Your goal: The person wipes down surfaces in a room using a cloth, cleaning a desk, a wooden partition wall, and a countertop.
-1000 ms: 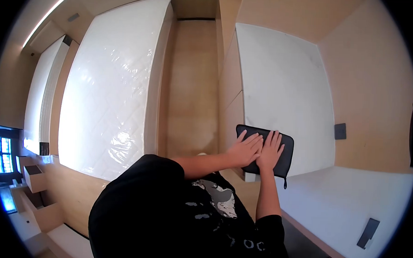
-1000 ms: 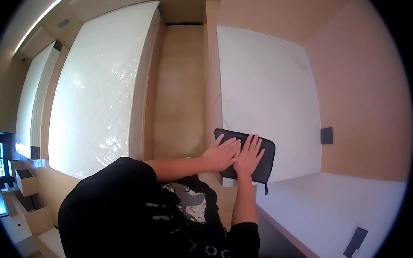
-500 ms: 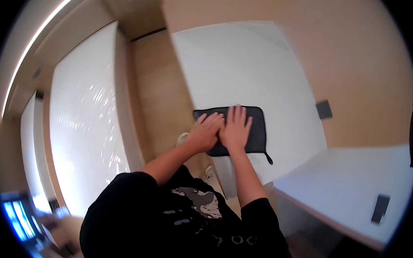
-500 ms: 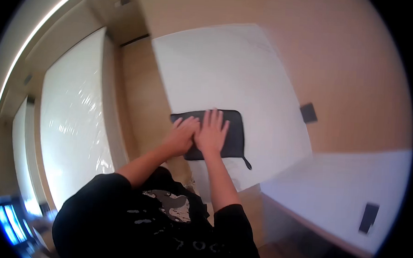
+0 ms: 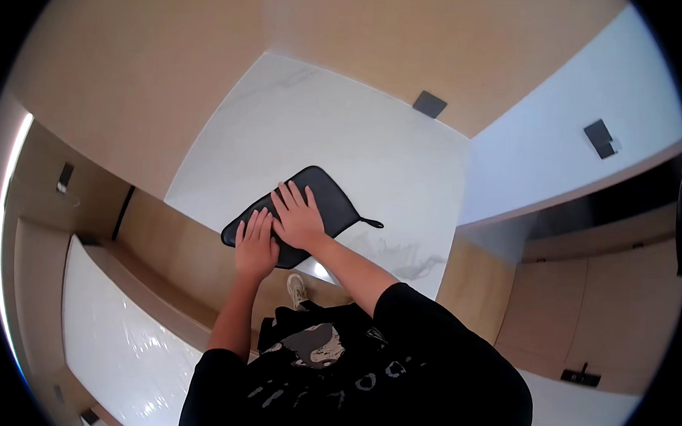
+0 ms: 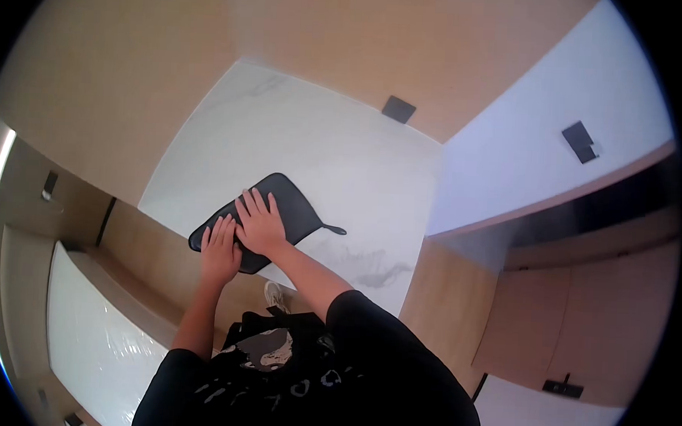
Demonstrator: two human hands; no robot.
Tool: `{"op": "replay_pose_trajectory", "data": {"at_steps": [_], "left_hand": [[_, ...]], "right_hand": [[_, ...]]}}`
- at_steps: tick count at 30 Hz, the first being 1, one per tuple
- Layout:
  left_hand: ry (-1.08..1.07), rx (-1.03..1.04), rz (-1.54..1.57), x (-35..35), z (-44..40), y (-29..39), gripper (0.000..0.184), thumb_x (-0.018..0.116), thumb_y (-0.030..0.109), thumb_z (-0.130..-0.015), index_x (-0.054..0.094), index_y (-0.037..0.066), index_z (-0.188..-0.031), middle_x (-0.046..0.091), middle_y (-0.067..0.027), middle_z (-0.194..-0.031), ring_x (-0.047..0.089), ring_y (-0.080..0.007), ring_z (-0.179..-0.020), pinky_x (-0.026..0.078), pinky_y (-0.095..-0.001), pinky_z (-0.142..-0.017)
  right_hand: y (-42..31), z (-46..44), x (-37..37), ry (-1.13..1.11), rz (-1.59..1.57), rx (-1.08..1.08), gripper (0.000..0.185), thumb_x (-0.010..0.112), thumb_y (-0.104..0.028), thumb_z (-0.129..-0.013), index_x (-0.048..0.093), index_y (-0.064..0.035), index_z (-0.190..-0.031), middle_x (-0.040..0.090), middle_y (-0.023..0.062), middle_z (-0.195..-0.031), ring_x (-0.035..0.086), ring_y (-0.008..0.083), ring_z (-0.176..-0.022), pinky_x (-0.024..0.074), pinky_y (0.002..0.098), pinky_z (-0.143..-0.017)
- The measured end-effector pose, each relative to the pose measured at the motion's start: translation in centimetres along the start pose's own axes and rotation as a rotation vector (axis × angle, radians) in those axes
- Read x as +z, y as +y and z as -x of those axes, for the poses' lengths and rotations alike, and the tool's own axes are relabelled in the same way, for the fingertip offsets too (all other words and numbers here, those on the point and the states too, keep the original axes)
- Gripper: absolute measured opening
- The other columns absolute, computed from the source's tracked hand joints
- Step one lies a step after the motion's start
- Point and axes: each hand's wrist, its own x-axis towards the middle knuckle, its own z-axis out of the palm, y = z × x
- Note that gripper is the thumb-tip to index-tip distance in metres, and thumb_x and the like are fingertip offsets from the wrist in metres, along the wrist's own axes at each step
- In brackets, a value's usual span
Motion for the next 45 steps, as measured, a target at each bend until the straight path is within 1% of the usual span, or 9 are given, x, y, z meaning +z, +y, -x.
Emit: {"op": "replay_pose_trajectory", "data": {"at_steps": [10,19,22,28,31,37,40,41,45], "left_hand": [[-0.028,0.201,-0.015,-1.1,-1.4,-3.1,0.054,0.062,0.017,-0.085,0.055,0.004,-0.137,0.05,-0.0129,-0.15,0.044,-0.0302,-0.142,0.03,-0.0555,-0.116],[0.28,0.142,0.2,-0.4,0.6,-3.5,0.037,0.067,0.01,-0.084,0.06,0.002,-0.119,0.06,-0.0156,-0.129,0.052,-0.0402,-0.127,0.036,-0.0562,-0.11],[0.461,-0.166,0.289,1.2,3.8,-4.0,0.035,0.067,0.014,-0.089,0.057,0.001,-0.121,0.061,-0.0177,-0.119,0.055,-0.0362,-0.117,0.04,-0.0494,-0.104],[0.295,-1.02,1.188,3.6,5.1,-3.8,0.034,0.061,0.03,-0.101,0.055,-0.001,-0.115,0.061,-0.0167,-0.106,0.06,-0.029,-0.091,0.049,-0.0412,-0.084],[0.292,-0.985,1.308,4.7,4.5,-3.1,0.041,0.055,0.037,-0.105,0.057,-0.004,-0.108,0.065,-0.0147,-0.096,0.062,-0.0279,-0.082,0.051,-0.0432,-0.079],[0.187,-1.042,0.75,3.2,4.3,-2.0,0.051,0.05,0.043,-0.106,0.062,-0.006,-0.1,0.07,-0.0118,-0.092,0.065,-0.022,-0.086,0.05,-0.0416,-0.077],[0.412,-0.984,1.2,1.4,4.7,-0.4,0.05,0.053,0.044,-0.104,0.065,-0.005,-0.102,0.07,-0.0112,-0.091,0.064,-0.0209,-0.086,0.05,-0.0408,-0.076],[0.238,-1.085,1.207,0.3,5.1,-0.5,0.048,0.057,0.042,-0.103,0.065,-0.005,-0.105,0.069,-0.0099,-0.091,0.064,-0.0182,-0.087,0.051,-0.0375,-0.078],[0.368,-0.883,1.155,2.2,6.5,0.2,0.031,0.061,0.027,-0.102,0.063,-0.003,-0.111,0.068,-0.007,-0.096,0.061,-0.0147,-0.089,0.051,-0.0324,-0.081]], "right_hand": [[-0.8,4.4,-2.7,-0.103,0.063,0.144,0.061,0.053,-0.043,-0.098,0.047,-0.0107,-0.15,0.038,0.0144,-0.159,0.03,0.033,-0.149,0.021,0.0584,-0.12],[-1.2,4.3,-2.8,-0.134,0.118,0.171,0.062,0.049,-0.044,-0.099,0.044,-0.0126,-0.152,0.035,0.0128,-0.161,0.028,0.0319,-0.151,0.0196,0.0588,-0.121],[-1.2,4.4,-2.8,-0.149,0.119,0.178,0.062,0.048,-0.045,-0.099,0.043,-0.0126,-0.152,0.034,0.0127,-0.162,0.027,0.0317,-0.151,0.0193,0.0586,-0.121],[-1.5,4.2,-3.3,-0.184,0.126,0.192,0.062,0.048,-0.043,-0.099,0.042,-0.0125,-0.153,0.033,0.0122,-0.162,0.025,0.032,-0.152,0.0183,0.0591,-0.121],[-1.1,4.2,-2.7,-0.182,0.128,0.173,0.064,0.05,-0.044,-0.098,0.042,-0.0117,-0.152,0.034,0.0126,-0.161,0.026,0.0327,-0.151,0.0174,0.0603,-0.12],[-0.7,4.0,-2.4,-0.214,0.142,0.131,0.066,0.05,-0.042,-0.097,0.041,-0.0091,-0.153,0.032,0.0153,-0.162,0.024,0.0355,-0.152,0.0153,0.0615,-0.12],[-0.4,4.3,-2.2,-0.239,0.142,0.117,0.068,0.05,-0.043,-0.096,0.04,-0.0086,-0.154,0.03,0.016,-0.163,0.021,0.0366,-0.153,0.0135,0.0621,-0.121],[-0.2,4.2,-2.2,-0.246,0.143,0.117,0.069,0.051,-0.043,-0.096,0.039,-0.0085,-0.154,0.03,0.0162,-0.163,0.02,0.0369,-0.153,0.0128,0.0623,-0.121],[0.9,3.3,-2.3,-0.275,0.087,0.055,0.073,0.052,-0.045,-0.094,0.037,-0.0077,-0.155,0.027,0.0163,-0.164,0.017,0.0375,-0.154,0.0087,0.0625,-0.122]]}}
